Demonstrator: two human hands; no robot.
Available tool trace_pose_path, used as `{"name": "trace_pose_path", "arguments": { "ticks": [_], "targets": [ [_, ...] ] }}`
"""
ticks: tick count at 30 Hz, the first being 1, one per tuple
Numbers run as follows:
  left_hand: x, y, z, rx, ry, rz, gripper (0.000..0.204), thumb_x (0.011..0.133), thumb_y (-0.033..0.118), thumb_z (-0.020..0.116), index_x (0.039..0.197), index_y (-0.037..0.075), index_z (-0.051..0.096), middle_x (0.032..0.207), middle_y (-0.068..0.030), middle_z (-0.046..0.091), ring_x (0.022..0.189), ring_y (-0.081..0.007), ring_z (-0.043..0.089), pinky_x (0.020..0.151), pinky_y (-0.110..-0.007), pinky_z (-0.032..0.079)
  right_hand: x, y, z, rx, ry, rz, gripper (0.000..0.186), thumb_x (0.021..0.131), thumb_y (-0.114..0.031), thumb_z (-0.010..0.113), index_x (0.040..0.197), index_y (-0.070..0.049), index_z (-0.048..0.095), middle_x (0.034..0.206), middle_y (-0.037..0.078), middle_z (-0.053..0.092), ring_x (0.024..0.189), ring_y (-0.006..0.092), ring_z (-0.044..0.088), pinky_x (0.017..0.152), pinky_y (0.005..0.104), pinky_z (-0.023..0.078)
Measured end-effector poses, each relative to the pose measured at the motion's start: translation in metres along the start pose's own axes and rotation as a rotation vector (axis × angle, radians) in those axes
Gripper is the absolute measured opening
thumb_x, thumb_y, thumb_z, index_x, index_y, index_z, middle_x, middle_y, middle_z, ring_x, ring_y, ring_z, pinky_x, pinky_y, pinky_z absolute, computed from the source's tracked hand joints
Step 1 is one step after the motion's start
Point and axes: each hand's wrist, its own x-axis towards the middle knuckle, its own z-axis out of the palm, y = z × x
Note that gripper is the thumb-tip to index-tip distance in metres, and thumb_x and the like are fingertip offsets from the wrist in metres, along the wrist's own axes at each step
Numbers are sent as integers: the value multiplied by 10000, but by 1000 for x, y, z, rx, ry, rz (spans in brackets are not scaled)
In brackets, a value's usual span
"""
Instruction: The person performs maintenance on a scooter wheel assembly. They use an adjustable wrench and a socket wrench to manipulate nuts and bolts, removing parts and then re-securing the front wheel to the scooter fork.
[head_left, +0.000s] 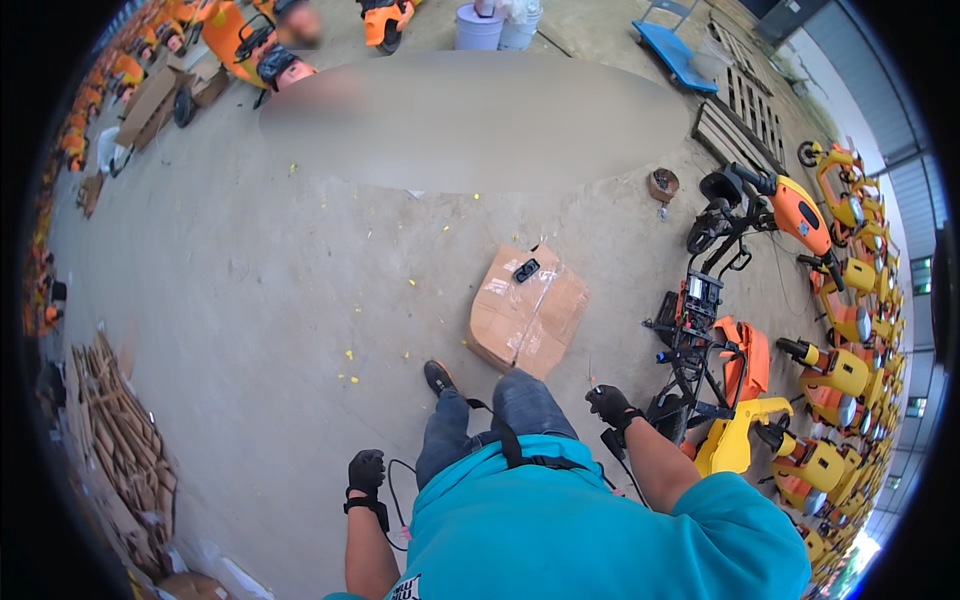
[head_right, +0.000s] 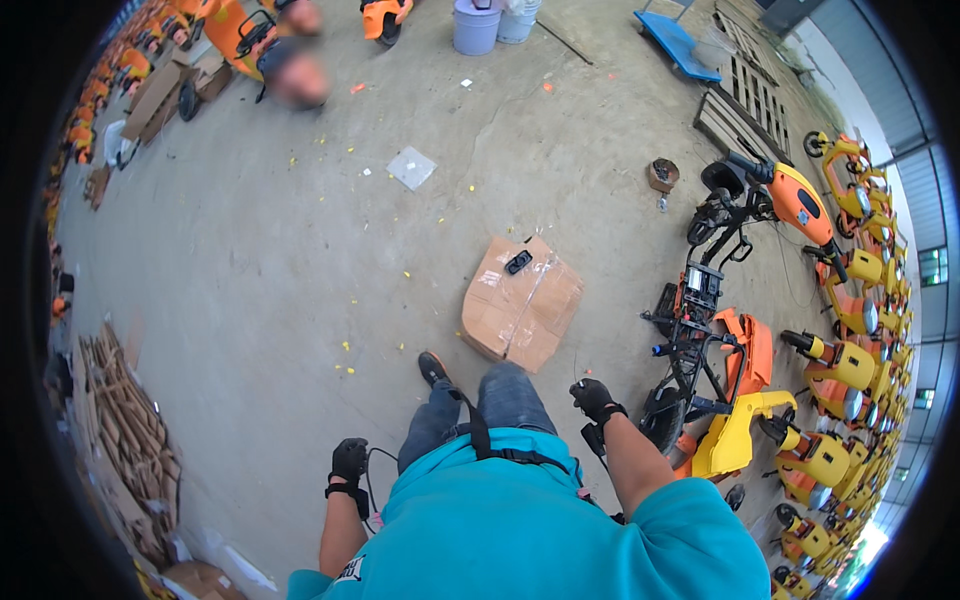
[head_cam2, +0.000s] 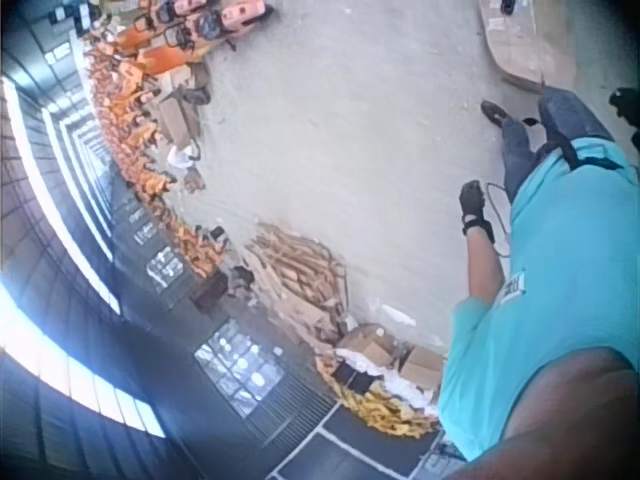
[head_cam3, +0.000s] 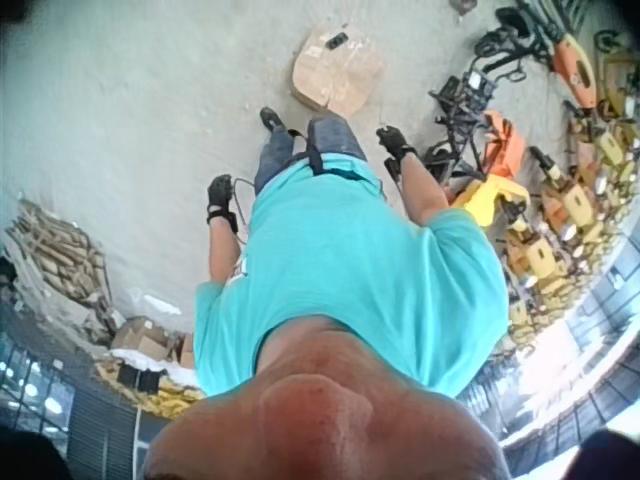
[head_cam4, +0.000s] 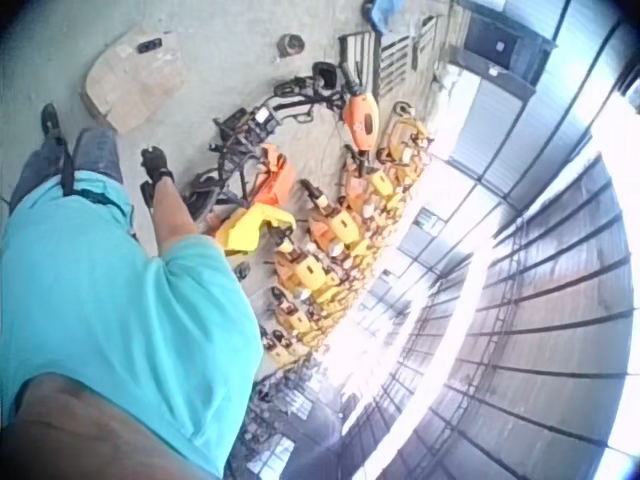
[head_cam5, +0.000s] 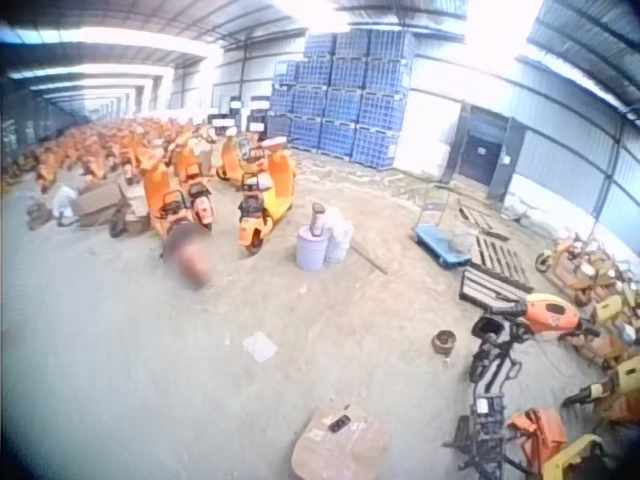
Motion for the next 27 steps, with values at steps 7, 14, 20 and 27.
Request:
{"name": "trace_pose_path", "arguments": {
  "ticks": [7,14,20,27],
  "targets": [
    [55,35,-29,94,-5,-4,98,822,130,578,904,85,607,619,-72,583,453,-156,531,386,-282,408,13,-65,21,106,4,117,251,875,-276,542,920,-47,635,673,99,652,480,149,552,451,300,440],
    [123,65,-64,405,-234,124,254,860,200,476,681,73,601,630,-76,629,542,-203,607,514,-327,491,73,-135,23,-28,60,-24,229,843,-250,542,800,-34,605,676,110,644,577,231,625,574,361,488],
    [207,137,-83,703,-204,636,163,838,167,557,706,76,587,616,-71,605,508,-204,580,472,-339,471,203,-138,18,-177,77,-142,250,850,-246,513,828,-13,600,670,124,655,586,211,649,563,354,507],
    [249,348,-15,64,-197,-35,187,869,148,498,899,-3,605,658,-112,608,521,-250,588,459,-367,479,270,-301,-97,358,17,45,269,888,-272,526,872,-14,603,674,129,645,485,183,573,463,315,466]
  ]
}}
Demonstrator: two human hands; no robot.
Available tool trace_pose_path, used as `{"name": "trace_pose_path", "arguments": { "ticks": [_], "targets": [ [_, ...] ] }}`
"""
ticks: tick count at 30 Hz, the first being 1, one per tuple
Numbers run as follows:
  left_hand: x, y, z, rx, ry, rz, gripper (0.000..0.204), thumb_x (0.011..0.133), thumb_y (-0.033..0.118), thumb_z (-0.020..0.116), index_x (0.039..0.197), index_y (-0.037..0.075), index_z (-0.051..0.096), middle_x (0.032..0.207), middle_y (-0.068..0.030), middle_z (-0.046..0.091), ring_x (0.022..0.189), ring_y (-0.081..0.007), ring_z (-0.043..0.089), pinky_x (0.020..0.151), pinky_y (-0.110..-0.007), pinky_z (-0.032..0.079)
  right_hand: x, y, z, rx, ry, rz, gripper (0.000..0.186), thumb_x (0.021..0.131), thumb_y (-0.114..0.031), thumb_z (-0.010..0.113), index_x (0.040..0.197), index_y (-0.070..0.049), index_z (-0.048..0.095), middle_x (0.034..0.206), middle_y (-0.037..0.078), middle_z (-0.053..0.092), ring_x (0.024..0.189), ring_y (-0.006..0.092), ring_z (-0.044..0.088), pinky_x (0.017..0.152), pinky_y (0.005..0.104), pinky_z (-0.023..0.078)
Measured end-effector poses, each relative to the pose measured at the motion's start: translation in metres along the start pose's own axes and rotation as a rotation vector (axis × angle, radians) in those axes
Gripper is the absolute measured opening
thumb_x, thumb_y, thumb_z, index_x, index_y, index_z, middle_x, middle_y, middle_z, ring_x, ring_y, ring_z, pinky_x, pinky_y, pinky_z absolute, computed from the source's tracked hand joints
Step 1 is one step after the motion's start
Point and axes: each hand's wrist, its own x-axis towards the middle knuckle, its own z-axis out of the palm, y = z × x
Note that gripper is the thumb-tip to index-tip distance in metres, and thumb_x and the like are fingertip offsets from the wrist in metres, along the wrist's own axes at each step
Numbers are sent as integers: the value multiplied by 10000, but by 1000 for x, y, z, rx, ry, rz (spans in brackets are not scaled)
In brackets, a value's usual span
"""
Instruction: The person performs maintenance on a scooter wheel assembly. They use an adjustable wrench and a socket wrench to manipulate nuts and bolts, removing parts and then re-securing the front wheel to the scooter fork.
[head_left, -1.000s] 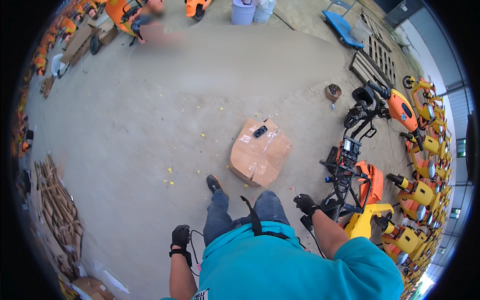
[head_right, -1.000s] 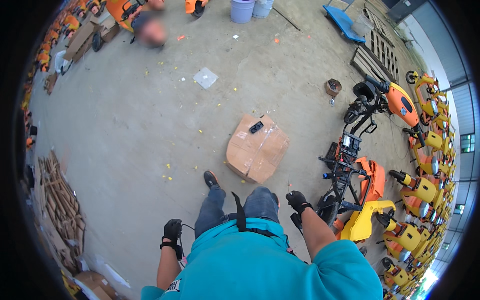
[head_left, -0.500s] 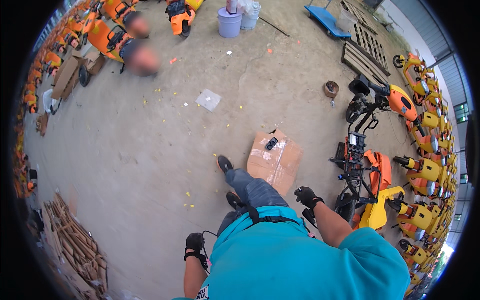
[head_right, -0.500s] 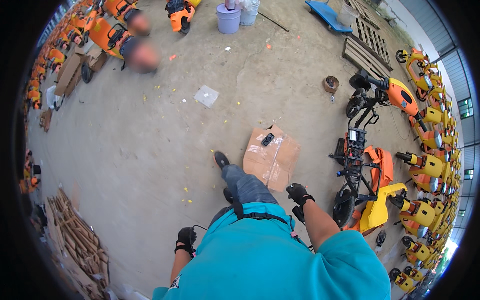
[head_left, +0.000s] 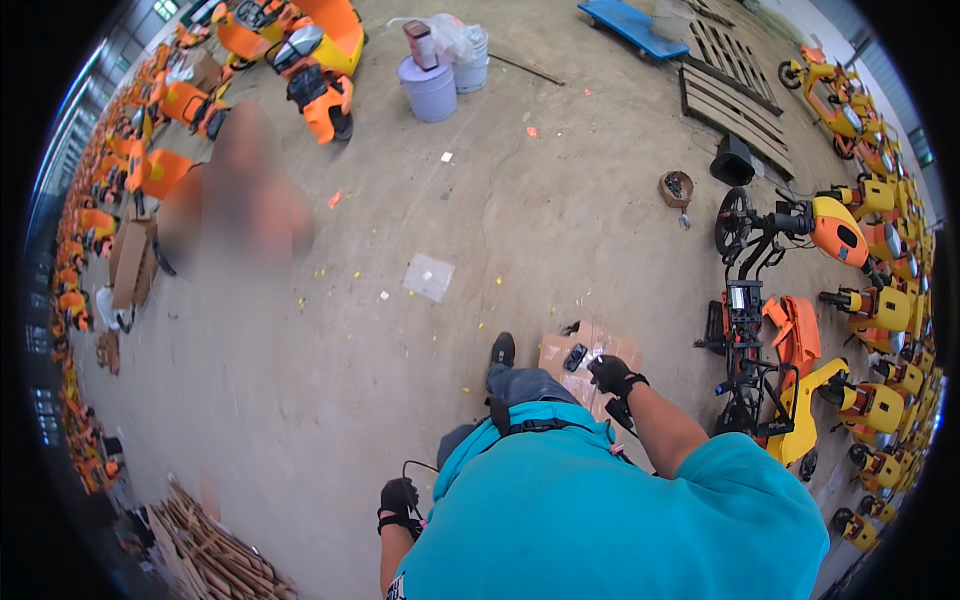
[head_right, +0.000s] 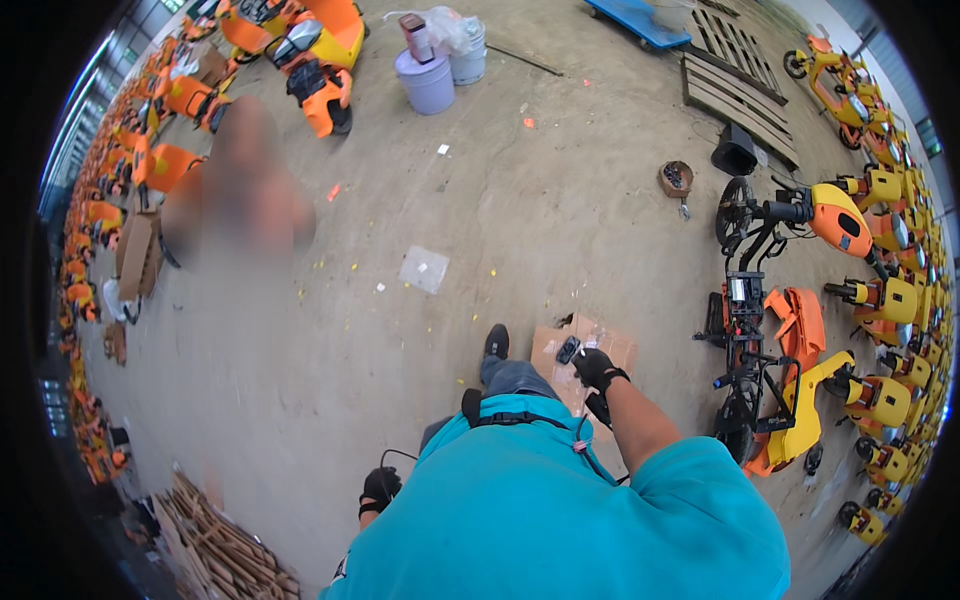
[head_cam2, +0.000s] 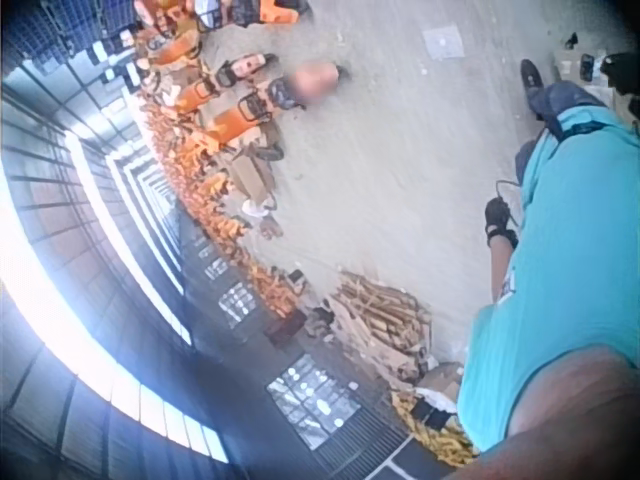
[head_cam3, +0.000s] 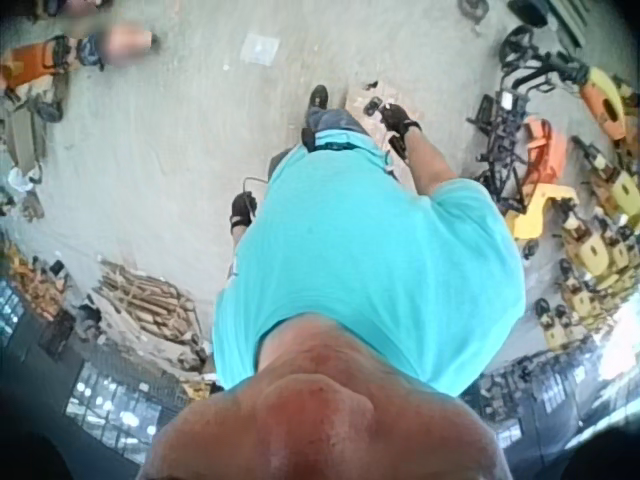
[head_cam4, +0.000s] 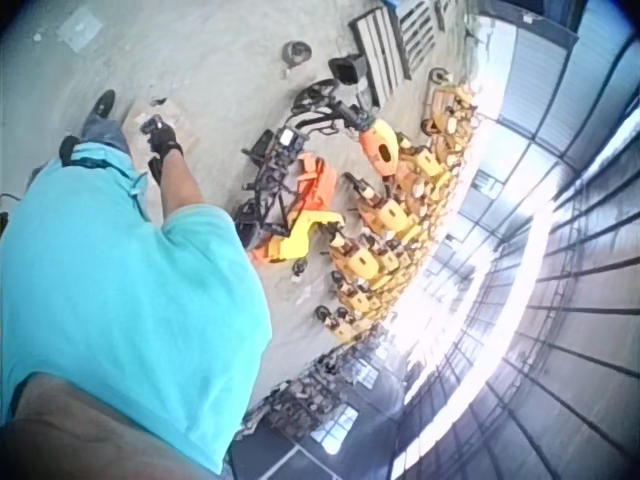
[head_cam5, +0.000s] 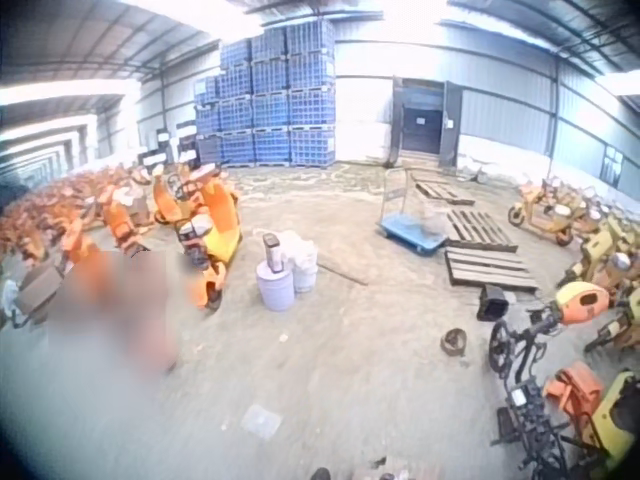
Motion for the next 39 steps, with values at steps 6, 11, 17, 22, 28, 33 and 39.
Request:
{"name": "trace_pose_path", "arguments": {
  "ticks": [6,11,17,22,28,33,39],
  "targets": [
    [42,217,81,292,34,140,125,830,165,606,816,41,599,651,-84,597,506,-187,563,435,-310,458,39,-96,-61,263,238,-232,187,875,-197,513,891,-38,612,739,110,653,591,180,604,507,324,464],
    [117,356,124,572,-148,193,153,831,181,566,856,31,580,651,-86,597,481,-168,544,419,-299,443,84,-44,-72,2,462,-351,259,886,-270,521,826,-32,602,731,121,634,531,199,573,501,330,460],
    [198,504,223,833,-279,239,159,835,193,572,918,59,557,670,-87,581,485,-171,539,405,-308,433,79,-17,-46,499,493,223,233,791,-243,551,731,-32,631,664,112,648,548,215,609,526,348,483],
    [243,621,332,887,-325,216,146,850,189,578,959,91,579,688,-85,584,497,-182,537,418,-311,437,108,18,-29,-506,472,-5,109,727,-198,670,780,-106,644,747,96,650,743,291,638,644,390,497],
    [302,757,443,1026,-450,353,138,785,113,581,904,118,653,667,-74,593,513,-177,556,441,-322,456,126,-116,-96,663,726,62,113,821,-171,562,770,-87,619,618,62,597,501,182,572,468,316,465],
    [291,831,550,958,-464,348,130,812,100,549,938,87,576,657,-57,562,487,-146,523,416,-280,429,163,-173,-148,779,738,222,72,814,-140,574,824,-74,600,627,95,577,521,211,581,490,364,483],
    [323,855,622,1054,-441,329,161,855,210,571,828,51,579,663,-76,583,501,-157,549,426,-303,443,245,-120,-179,191,757,189,278,767,-256,538,701,1,620,669,223,612,651,347,620,597,440,485]
  ]
}}
